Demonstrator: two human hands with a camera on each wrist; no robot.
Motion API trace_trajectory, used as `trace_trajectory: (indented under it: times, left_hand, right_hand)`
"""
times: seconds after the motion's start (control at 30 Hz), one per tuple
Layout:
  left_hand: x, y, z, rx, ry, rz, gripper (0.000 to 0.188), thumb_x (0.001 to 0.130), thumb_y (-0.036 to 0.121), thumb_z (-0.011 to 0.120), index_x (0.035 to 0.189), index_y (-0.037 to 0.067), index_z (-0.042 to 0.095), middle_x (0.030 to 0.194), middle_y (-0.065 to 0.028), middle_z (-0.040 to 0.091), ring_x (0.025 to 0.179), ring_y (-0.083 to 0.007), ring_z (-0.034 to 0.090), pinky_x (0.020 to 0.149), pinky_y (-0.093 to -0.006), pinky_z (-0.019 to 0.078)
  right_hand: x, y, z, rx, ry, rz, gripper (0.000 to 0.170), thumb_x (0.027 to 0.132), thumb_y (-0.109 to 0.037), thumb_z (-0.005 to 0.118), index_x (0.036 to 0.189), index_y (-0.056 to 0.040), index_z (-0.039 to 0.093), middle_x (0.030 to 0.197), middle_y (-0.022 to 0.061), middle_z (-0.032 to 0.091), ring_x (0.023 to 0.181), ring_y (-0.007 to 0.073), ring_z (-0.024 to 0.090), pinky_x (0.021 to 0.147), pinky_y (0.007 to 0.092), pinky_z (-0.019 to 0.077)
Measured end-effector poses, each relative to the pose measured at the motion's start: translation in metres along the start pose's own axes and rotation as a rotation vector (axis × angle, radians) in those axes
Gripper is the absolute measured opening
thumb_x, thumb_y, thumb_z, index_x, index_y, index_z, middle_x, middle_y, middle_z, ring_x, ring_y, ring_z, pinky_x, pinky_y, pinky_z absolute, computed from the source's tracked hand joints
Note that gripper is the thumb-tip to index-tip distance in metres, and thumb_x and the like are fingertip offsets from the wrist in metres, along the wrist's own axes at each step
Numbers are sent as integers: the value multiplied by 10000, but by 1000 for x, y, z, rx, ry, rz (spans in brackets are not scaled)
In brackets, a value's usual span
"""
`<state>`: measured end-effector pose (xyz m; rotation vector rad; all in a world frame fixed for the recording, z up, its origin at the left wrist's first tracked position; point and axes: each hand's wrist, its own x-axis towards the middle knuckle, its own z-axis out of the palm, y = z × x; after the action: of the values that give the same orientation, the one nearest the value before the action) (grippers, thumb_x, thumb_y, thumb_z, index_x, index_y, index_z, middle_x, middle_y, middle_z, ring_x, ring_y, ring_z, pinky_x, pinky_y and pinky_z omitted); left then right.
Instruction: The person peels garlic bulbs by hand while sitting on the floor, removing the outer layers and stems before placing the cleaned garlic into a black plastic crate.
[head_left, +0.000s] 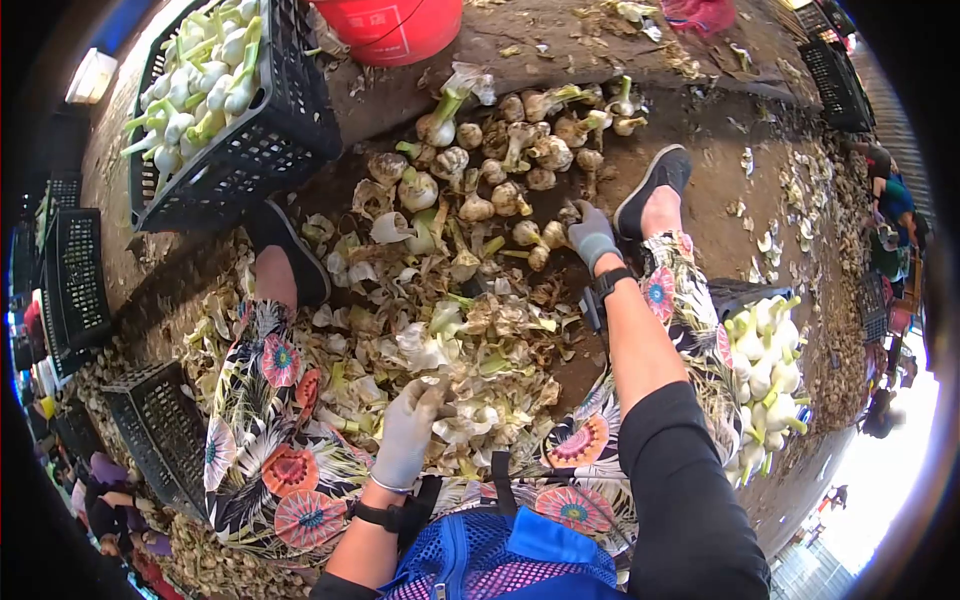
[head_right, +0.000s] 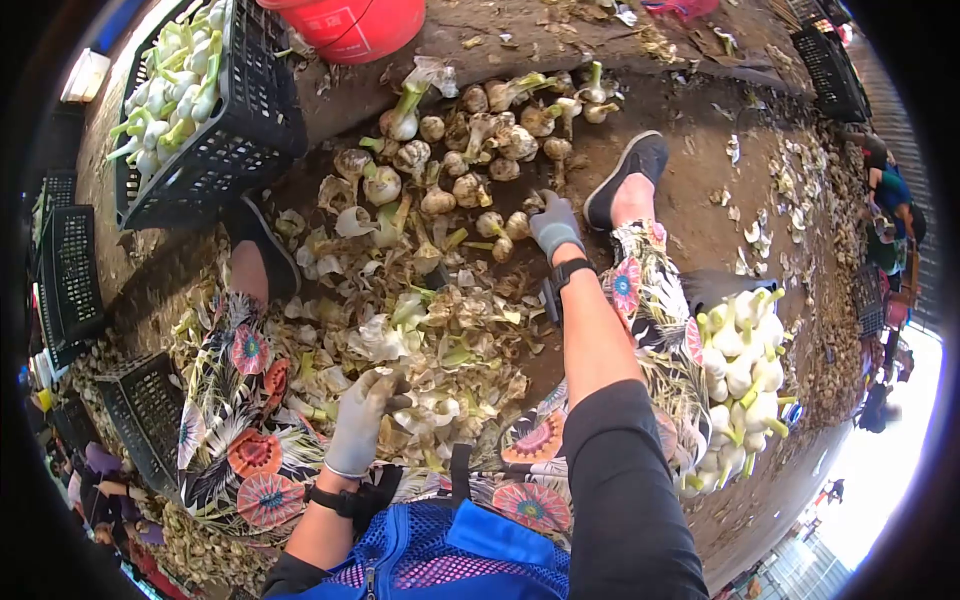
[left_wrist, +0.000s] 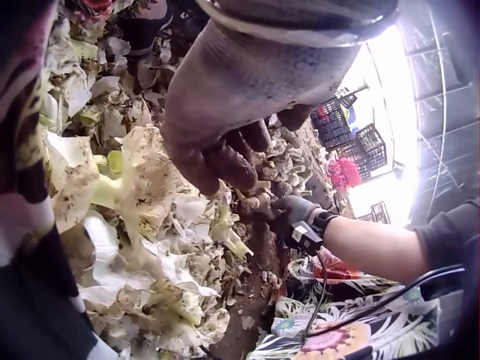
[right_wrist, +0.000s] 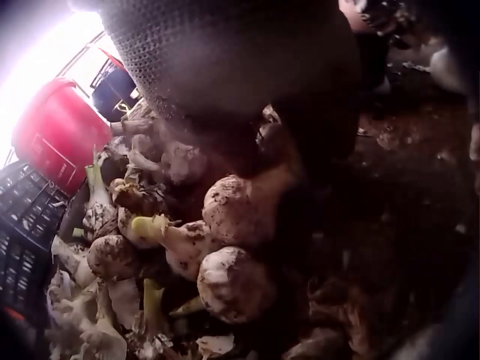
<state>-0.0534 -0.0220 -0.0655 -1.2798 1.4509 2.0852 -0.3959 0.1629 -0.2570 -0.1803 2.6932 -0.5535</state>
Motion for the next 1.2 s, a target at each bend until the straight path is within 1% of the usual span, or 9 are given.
trace_trajectory:
  times: [0.13, 0.33, 0.47, 0.53, 0.73, 0.8, 0.87, 0.97, 1.2]
  left_hand:
    - [1, 6, 9, -21, -60, -8, 467, 991, 319, 503, 1250, -69, 540, 1093, -124, 630, 961, -180, 638, 876, -293, 503]
    - [-7, 2, 16, -76, -71, 402, 556, 990, 363, 509, 1340, -59, 416, 1173, -158, 602, 1033, -218, 622, 898, -316, 493]
    - [-35, 13, 2, 13, -100, 497, 561, 919, 271, 660, 1336, -26, 430, 1137, -101, 577, 1028, -132, 536, 906, -283, 457]
    - [-51, 9, -6, 8, -152, 476, 627, 910, 279, 674, 1380, -24, 391, 1205, -99, 559, 1089, -137, 534, 946, -290, 448]
    - [-83, 5, -4, -215, -274, 533, 733, 868, 212, 714, 1447, -23, 331, 1356, -95, 490, 1191, -154, 516, 1013, -301, 424]
    - [-89, 7, -7, -140, -287, 557, 728, 877, 209, 697, 1454, -21, 318, 1382, -95, 468, 1216, -158, 501, 1037, -317, 412]
    - [-94, 7, -12, -93, -266, 554, 704, 891, 214, 675, 1452, -17, 316, 1380, -111, 473, 1225, -180, 510, 1054, -341, 404]
    - [-102, 10, -10, -467, -367, 380, 619, 918, 192, 629, 1434, 9, 342, 1194, -101, 586, 1078, -187, 589, 1008, -368, 446]
    - [-85, 8, -19, -172, -334, 287, 463, 954, 195, 576, 1344, -19, 446, 1049, -54, 623, 907, -137, 612, 852, -306, 514]
  right_hand:
    - [-49, -16, -11, 153, 221, 60, 408, 790, -110, 610, 1194, -64, 641, 1154, 201, 605, 1059, 371, 609, 939, 387, 482]
    - [-241, -132, -47, 504, 269, -457, 423, 723, 9, 715, 1136, -7, 626, 1080, 137, 608, 937, 278, 623, 865, 356, 512]
    - [-318, -144, -59, 568, 46, -640, 370, 802, 27, 624, 1168, -24, 626, 1081, 109, 631, 884, 222, 607, 781, 302, 516]
    - [-318, -118, -62, 1119, -396, -207, 365, 868, 64, 531, 1213, -21, 612, 1049, 72, 662, 897, 149, 614, 801, 257, 501]
    - [-335, -145, -90, 1205, -440, -144, 247, 898, 50, 558, 1101, -17, 682, 1065, 60, 686, 961, 109, 621, 864, 245, 487]
    - [-341, -153, -92, 854, -282, -494, 231, 900, -32, 645, 1127, 7, 668, 988, 26, 686, 904, 92, 620, 840, 230, 484]
    - [-347, -158, -97, 911, -345, -386, 225, 885, -41, 666, 1104, 13, 674, 984, 26, 694, 879, 83, 615, 813, 235, 488]
    - [-348, -152, -95, 967, -343, -288, 223, 839, 69, 607, 1045, 33, 686, 949, 19, 687, 853, 75, 597, 783, 223, 477]
    - [-343, -146, -84, 778, -270, -395, 260, 810, 52, 544, 1014, 0, 698, 871, 82, 710, 837, 107, 626, 777, 257, 488]
